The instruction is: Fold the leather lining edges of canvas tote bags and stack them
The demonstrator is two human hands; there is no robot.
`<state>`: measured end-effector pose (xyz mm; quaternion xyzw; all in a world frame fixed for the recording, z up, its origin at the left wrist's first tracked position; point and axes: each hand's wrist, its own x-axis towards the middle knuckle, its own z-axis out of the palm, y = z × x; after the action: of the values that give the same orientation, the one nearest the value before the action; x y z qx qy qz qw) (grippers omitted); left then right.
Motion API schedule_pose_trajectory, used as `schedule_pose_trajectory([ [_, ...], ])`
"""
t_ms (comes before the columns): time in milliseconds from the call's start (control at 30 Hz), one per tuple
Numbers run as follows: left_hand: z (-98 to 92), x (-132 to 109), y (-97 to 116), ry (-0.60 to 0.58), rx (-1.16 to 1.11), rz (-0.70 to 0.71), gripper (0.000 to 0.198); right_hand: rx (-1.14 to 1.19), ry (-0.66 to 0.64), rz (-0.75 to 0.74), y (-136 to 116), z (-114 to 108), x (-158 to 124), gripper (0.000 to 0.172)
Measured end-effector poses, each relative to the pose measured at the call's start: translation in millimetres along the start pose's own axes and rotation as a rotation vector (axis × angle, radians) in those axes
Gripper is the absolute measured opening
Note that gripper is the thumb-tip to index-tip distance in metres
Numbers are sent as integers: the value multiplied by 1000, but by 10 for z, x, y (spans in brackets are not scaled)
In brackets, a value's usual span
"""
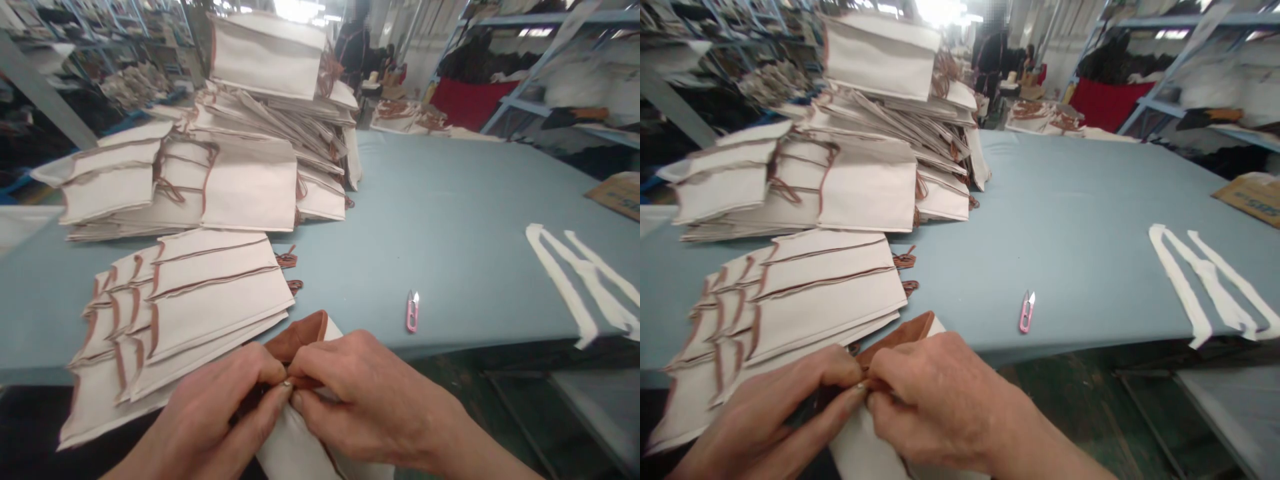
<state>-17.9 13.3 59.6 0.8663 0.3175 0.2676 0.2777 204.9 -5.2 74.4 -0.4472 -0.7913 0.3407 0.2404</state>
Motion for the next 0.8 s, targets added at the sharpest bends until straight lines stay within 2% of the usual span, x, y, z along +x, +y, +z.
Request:
schedule_pose_trajectory([
  [267, 114, -5, 70, 125, 139, 200, 20, 304, 145, -41, 69, 158, -42, 15],
  [433, 157, -112, 41, 81, 120, 237, 25, 397, 155, 22, 125, 303, -88, 12],
  [567, 171, -193, 17, 54, 159, 254, 26, 427, 215, 49, 154, 420, -132, 9],
  [800, 194, -228, 36, 10, 201, 256, 22, 570, 251, 156, 188, 593, -183, 11],
])
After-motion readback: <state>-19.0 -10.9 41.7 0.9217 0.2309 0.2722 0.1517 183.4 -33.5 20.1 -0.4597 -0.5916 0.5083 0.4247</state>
